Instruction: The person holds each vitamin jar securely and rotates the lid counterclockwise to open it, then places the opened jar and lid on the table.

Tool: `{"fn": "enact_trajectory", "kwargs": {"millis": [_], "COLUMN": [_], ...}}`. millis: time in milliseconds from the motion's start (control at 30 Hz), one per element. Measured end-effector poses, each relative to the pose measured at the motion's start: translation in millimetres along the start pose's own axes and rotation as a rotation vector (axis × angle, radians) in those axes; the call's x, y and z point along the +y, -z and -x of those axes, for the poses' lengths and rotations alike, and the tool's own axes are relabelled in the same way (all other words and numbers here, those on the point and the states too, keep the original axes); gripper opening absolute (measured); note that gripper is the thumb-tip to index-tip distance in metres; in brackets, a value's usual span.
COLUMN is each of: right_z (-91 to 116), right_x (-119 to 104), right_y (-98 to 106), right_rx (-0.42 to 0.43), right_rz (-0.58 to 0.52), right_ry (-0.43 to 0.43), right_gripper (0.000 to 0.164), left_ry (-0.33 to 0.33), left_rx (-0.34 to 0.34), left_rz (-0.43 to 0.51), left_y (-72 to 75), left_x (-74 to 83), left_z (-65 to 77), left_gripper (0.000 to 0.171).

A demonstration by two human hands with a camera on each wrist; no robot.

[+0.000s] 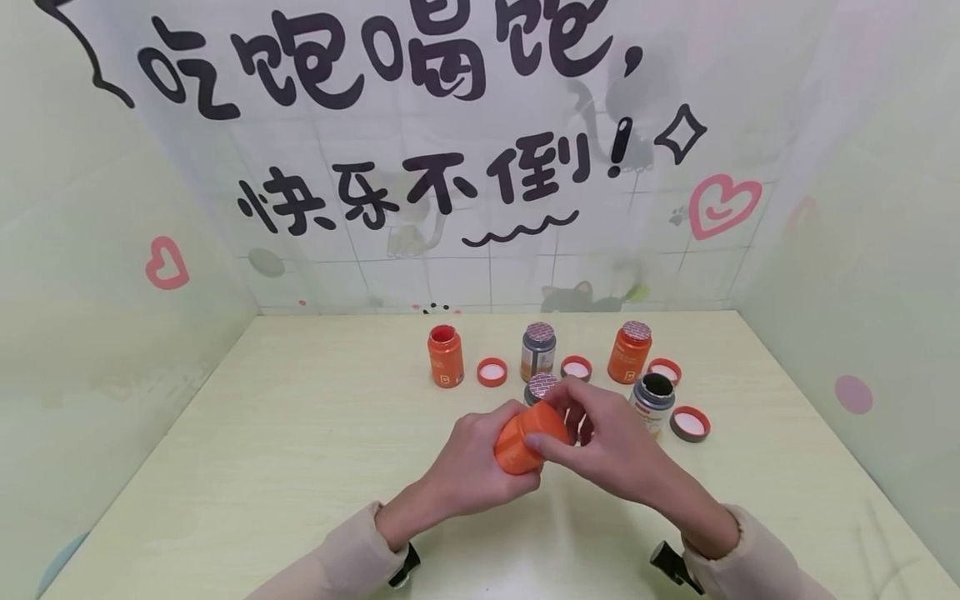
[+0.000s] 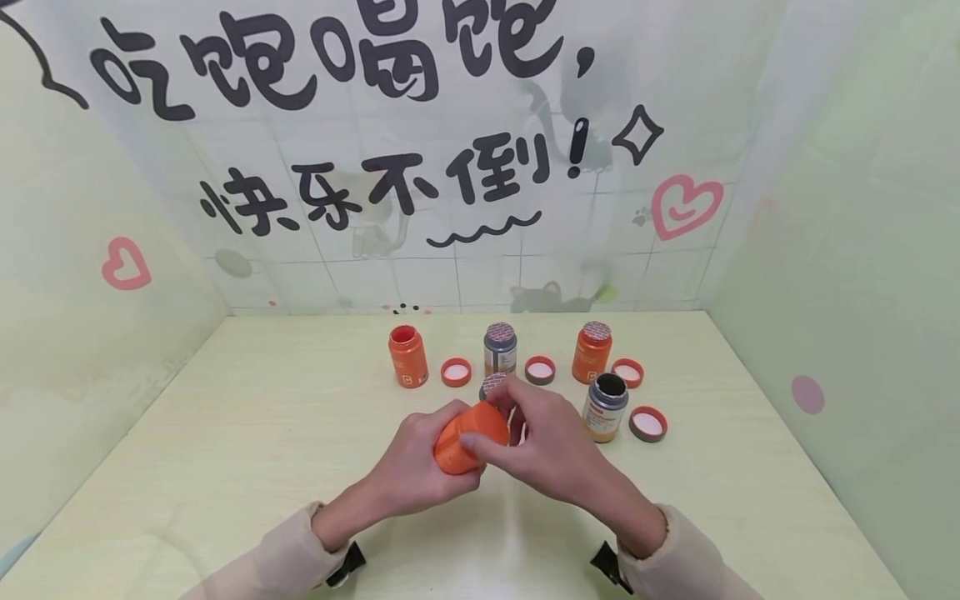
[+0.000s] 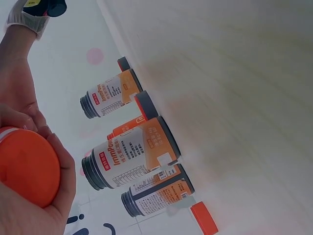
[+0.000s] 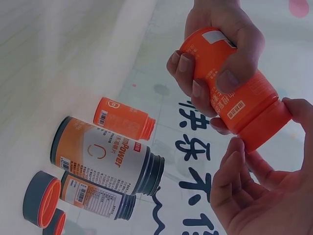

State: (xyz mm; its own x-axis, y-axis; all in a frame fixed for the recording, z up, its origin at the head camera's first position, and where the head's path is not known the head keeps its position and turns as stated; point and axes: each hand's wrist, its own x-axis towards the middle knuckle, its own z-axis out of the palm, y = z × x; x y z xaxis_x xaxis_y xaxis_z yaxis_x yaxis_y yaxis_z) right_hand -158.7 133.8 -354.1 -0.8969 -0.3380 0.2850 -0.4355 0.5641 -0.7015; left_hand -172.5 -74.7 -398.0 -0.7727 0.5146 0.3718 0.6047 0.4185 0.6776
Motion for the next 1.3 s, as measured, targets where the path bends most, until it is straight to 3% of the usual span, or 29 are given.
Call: {"fn": "enact_trajectory", "kwargs": {"millis": [433, 533, 733, 833, 1300], "right_z": [1.3, 0.6, -1.8, -2.1, 1.0], "right_x": [3.4, 2.6, 1.2, 1.1, 2.8], "right_y": [3.7, 3.2, 1.7, 1.8, 5.9], "right_rx": [-0.035, -0.036, -0.031, -0.031, -0.051], "right_rz": [-0.003, -0.003, -0.009, -0.011, -0.024], "right_ry": [0.136, 0.101, -0.051, -0.064, 0.118], "right_gripper": [0.045, 0.046, 0.037, 0.034, 0.045], "left_ry": [0.021, 0.016, 0.011, 0.011, 0.003], "left_rx": [0.000, 0.003, 0.012, 0.015, 0.030], "left_rz": [-0.022, -0.029, -0.036, -0.041, -0.053], "left_y": [0.6, 0.4, 0.1, 0.3, 1.5], "left_x": [-0.1, -0.8, -1.4, -1.1, -0.1], "left_z": [-0.6, -0.7, -0.8, -0.9, -1.1], "left_gripper": [0.045, 0.045, 0.043, 0.043, 0.045]}}
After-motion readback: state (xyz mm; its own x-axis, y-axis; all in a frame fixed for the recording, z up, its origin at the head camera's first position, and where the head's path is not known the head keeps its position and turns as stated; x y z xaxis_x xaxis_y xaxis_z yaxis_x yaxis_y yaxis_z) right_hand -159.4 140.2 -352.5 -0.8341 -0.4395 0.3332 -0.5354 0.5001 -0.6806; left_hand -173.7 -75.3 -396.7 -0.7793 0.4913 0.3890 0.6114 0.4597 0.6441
